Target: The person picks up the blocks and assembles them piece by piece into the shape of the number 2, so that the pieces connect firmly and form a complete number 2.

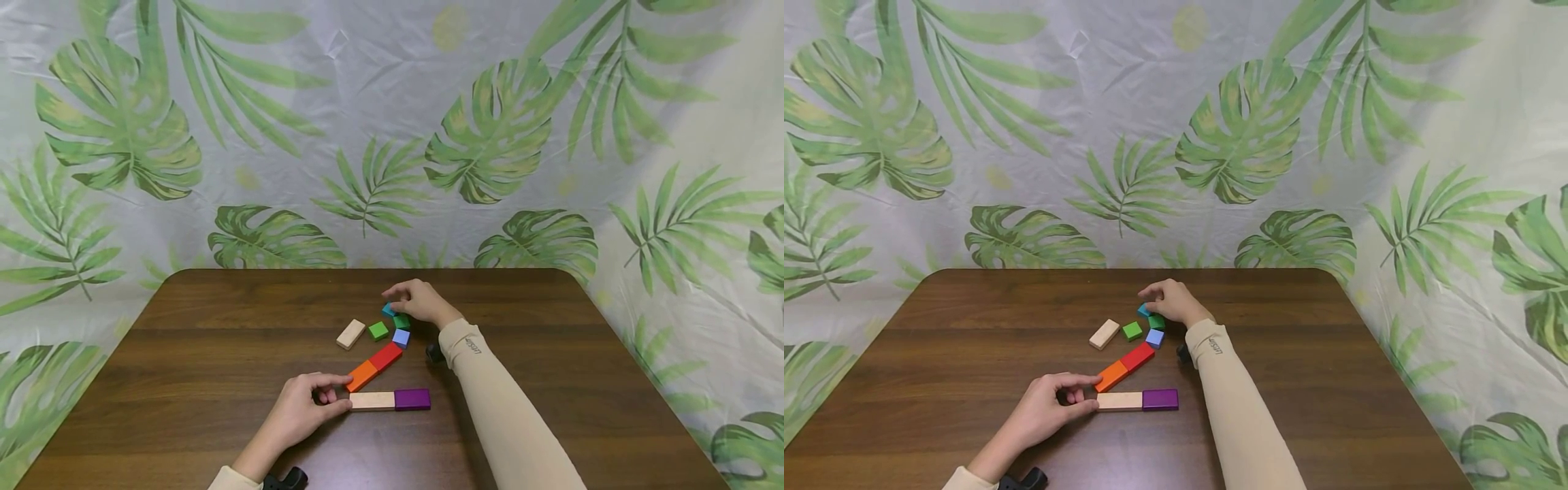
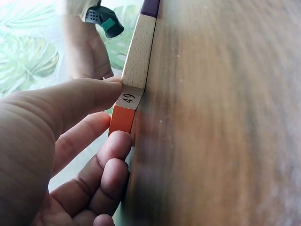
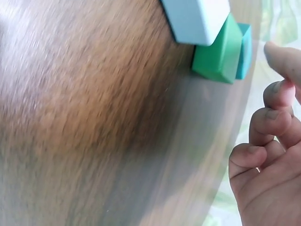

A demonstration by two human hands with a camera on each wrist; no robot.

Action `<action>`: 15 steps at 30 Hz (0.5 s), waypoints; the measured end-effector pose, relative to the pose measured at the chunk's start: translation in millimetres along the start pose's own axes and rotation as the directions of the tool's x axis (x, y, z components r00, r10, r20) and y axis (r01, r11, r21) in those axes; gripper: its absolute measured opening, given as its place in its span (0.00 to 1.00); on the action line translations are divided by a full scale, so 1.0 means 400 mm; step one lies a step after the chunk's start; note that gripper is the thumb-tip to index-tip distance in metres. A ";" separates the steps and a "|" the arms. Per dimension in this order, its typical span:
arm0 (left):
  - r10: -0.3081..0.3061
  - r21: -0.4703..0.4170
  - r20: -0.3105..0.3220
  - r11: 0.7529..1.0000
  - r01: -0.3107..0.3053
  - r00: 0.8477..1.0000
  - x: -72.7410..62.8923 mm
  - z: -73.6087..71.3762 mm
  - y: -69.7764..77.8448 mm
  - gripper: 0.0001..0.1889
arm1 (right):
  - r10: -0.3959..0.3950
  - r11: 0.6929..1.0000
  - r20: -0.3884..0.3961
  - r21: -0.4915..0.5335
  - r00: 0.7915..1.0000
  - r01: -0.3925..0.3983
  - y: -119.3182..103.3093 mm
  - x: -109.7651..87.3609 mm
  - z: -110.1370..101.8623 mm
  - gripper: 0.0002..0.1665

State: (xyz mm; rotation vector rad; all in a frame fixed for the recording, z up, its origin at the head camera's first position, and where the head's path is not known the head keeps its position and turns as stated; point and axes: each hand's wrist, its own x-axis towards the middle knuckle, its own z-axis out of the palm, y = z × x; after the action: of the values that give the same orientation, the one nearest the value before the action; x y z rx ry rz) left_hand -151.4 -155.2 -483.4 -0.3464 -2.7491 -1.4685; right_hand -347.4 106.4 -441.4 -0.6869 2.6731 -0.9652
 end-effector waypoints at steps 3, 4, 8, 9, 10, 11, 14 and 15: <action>0.001 0.001 0.000 1.000 -0.001 1.000 0.000 -0.001 -0.001 0.16 | -0.012 1.000 0.023 0.011 1.000 0.012 -0.012 0.002 0.004 0.19; 0.000 0.001 0.001 1.000 0.000 1.000 0.000 -0.001 -0.001 0.16 | -0.018 1.000 0.030 0.016 0.999 0.017 -0.015 0.003 0.006 0.19; -0.002 0.003 0.007 1.000 0.002 1.000 0.000 -0.002 -0.002 0.16 | -0.040 0.999 0.065 0.033 0.997 0.038 -0.031 0.010 0.016 0.20; -0.003 0.004 0.009 1.000 0.003 1.000 0.000 -0.003 -0.002 0.16 | -0.044 0.999 0.075 0.034 0.996 0.042 -0.035 0.012 0.019 0.20; -0.003 0.004 0.010 1.000 0.003 1.000 -0.001 -0.003 -0.002 0.16 | -0.046 0.998 0.087 0.037 0.995 0.043 -0.040 0.013 0.022 0.20; -0.002 0.004 0.012 1.000 0.002 1.000 -0.001 -0.003 -0.002 0.16 | -0.048 0.998 0.100 0.042 0.994 0.044 -0.045 0.015 0.025 0.20; 0.001 0.003 0.016 1.000 -0.001 1.000 -0.001 -0.004 -0.001 0.16 | -0.053 0.998 0.131 0.047 0.990 0.048 -0.058 0.020 0.034 0.20; 0.003 0.003 0.017 1.000 -0.003 1.000 0.000 -0.004 -0.001 0.16 | -0.059 0.997 0.137 0.048 0.989 0.052 -0.062 0.022 0.037 0.20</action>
State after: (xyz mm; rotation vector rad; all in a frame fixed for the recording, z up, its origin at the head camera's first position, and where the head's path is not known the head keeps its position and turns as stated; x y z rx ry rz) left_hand -151.5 -156.7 -482.8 -0.3635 -2.7620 -1.4680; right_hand -340.9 77.1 -437.1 -0.7923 2.5176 -0.9510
